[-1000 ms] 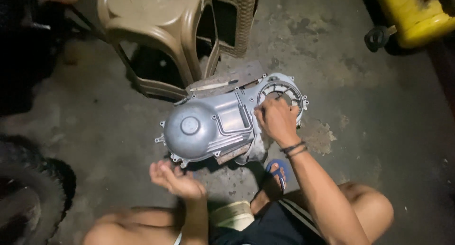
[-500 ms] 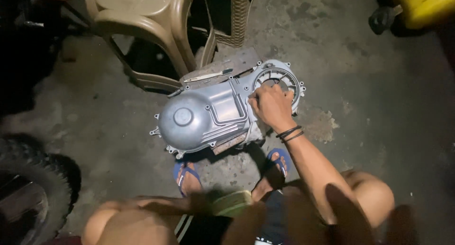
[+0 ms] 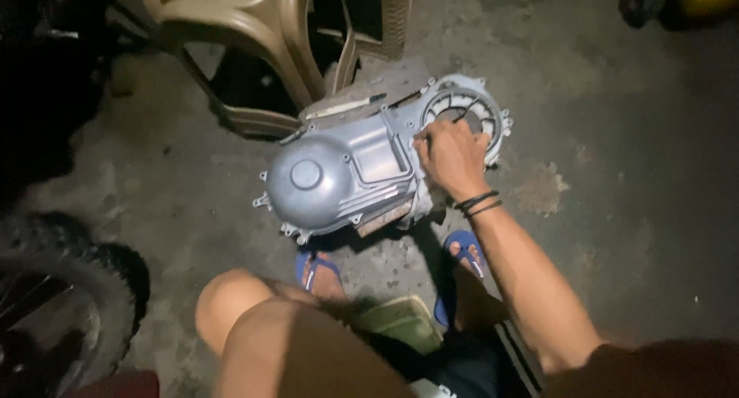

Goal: Inspecting and cleaning a motorcycle engine cover using a cloth

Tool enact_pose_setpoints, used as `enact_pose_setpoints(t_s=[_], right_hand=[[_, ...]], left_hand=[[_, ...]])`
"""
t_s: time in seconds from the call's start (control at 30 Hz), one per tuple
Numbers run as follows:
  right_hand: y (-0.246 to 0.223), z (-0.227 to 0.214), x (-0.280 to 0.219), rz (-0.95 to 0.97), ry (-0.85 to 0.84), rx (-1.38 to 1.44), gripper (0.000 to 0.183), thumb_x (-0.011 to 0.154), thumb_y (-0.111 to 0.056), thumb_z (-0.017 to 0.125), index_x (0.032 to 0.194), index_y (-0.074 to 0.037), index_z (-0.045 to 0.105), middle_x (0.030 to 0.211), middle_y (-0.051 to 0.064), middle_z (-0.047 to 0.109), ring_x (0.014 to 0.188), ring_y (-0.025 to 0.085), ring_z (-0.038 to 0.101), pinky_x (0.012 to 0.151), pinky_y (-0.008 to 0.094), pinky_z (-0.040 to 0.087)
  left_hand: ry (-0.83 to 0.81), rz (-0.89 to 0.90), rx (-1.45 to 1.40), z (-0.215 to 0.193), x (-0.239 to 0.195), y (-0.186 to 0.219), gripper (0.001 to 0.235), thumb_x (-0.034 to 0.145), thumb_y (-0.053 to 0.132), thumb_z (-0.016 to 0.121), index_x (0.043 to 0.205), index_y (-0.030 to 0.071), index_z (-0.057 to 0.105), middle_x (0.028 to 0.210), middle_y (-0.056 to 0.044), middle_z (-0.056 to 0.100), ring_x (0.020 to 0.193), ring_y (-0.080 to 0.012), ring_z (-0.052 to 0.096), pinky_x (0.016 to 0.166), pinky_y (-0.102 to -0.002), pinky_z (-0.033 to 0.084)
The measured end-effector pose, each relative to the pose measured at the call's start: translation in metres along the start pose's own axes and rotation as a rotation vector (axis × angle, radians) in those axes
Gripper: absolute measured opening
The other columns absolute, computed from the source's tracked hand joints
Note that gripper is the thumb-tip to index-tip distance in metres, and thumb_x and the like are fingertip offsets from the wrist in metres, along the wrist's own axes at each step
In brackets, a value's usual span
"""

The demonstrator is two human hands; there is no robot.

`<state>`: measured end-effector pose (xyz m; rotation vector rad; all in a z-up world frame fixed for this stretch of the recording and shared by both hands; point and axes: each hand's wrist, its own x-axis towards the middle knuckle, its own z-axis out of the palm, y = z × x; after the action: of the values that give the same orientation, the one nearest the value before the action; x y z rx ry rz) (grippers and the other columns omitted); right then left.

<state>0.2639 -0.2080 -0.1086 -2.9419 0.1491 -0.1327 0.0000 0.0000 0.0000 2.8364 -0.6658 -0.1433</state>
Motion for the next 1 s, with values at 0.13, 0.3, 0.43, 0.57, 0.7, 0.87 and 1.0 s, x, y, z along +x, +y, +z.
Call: enact_pose_setpoints(t_s=[0.13,0.3,0.43,0.57,0.7,0.87,1.0], right_hand=[[0.005,0.007,-0.002,-0.009,0.003,-0.049,0.013,0.095,-0.034,0.067,0.099,-0.023,0.073,0.090,0.002,0.067,0.096,0.028,0.060,0.085,0.055,0.043],[0.000,-0.001,-0.009,0.012,-0.022,-0.045,0.021,0.096,-0.039,0.061,0.096,-0.020,0.069,0.087,0.003,0.062,0.096,0.027,0.058,0.089,0.054,0.040],[0.004,-0.010,-0.006,-0.053,-0.042,-0.074,0.021,0.094,-0.039,0.060,0.095,-0.022,0.070,0.087,0.000,0.064,0.095,0.024,0.061,0.088,0.054,0.042],[-0.005,-0.011,0.016,-0.117,0.068,-0.181,0.020,0.094,-0.038,0.060,0.093,-0.020,0.069,0.085,0.002,0.065,0.093,0.025,0.060,0.084,0.050,0.040],[-0.014,-0.022,0.022,-0.088,0.006,-0.086,0.024,0.097,-0.036,0.059,0.094,-0.014,0.068,0.087,0.007,0.065,0.093,0.029,0.059,0.084,0.052,0.041],[-0.004,-0.042,0.035,-0.121,-0.181,-0.136,0.021,0.092,-0.040,0.058,0.090,-0.021,0.069,0.084,0.001,0.066,0.094,0.025,0.061,0.086,0.051,0.042],[-0.007,-0.034,0.047,-0.319,0.160,-0.218,0.018,0.089,-0.032,0.065,0.090,-0.014,0.068,0.090,0.004,0.067,0.086,0.026,0.056,0.077,0.048,0.038]], left_hand=[[-0.106,0.181,-0.039,-0.039,0.116,0.011,0.023,0.087,0.019,0.063,0.102,0.012,0.078,0.087,-0.011,0.075,0.084,-0.0385,0.071,0.068,-0.055,0.053],[-0.152,0.472,-0.068,-0.063,0.210,-0.065,0.031,0.086,0.020,0.060,0.108,0.015,0.081,0.092,-0.012,0.078,0.089,-0.0416,0.073,0.070,-0.060,0.057],[-0.085,0.225,0.075,-0.049,0.245,-0.165,0.047,0.092,0.041,0.059,0.136,0.025,0.063,0.113,-0.005,0.068,0.108,-0.0363,0.068,0.077,-0.054,0.056],[-0.177,0.152,0.009,-0.041,0.271,-0.183,0.070,0.095,0.055,0.060,0.153,0.019,0.046,0.146,-0.011,0.050,0.139,-0.0394,0.045,0.102,-0.061,0.045],[-0.429,0.157,0.053,-0.020,0.283,-0.180,0.099,0.085,0.070,0.064,0.163,0.019,0.029,0.166,-0.014,0.029,0.153,-0.0445,0.023,0.113,-0.075,0.024],[-0.576,0.132,0.081,-0.025,0.297,-0.183,0.100,0.084,0.075,0.063,0.162,0.023,0.030,0.164,-0.011,0.033,0.153,-0.0432,0.024,0.112,-0.077,0.025],[-0.144,0.261,0.042,0.034,0.286,-0.205,0.113,0.059,0.072,0.093,0.147,0.015,0.049,0.147,-0.014,0.051,0.139,-0.0486,0.040,0.097,-0.078,0.037]])
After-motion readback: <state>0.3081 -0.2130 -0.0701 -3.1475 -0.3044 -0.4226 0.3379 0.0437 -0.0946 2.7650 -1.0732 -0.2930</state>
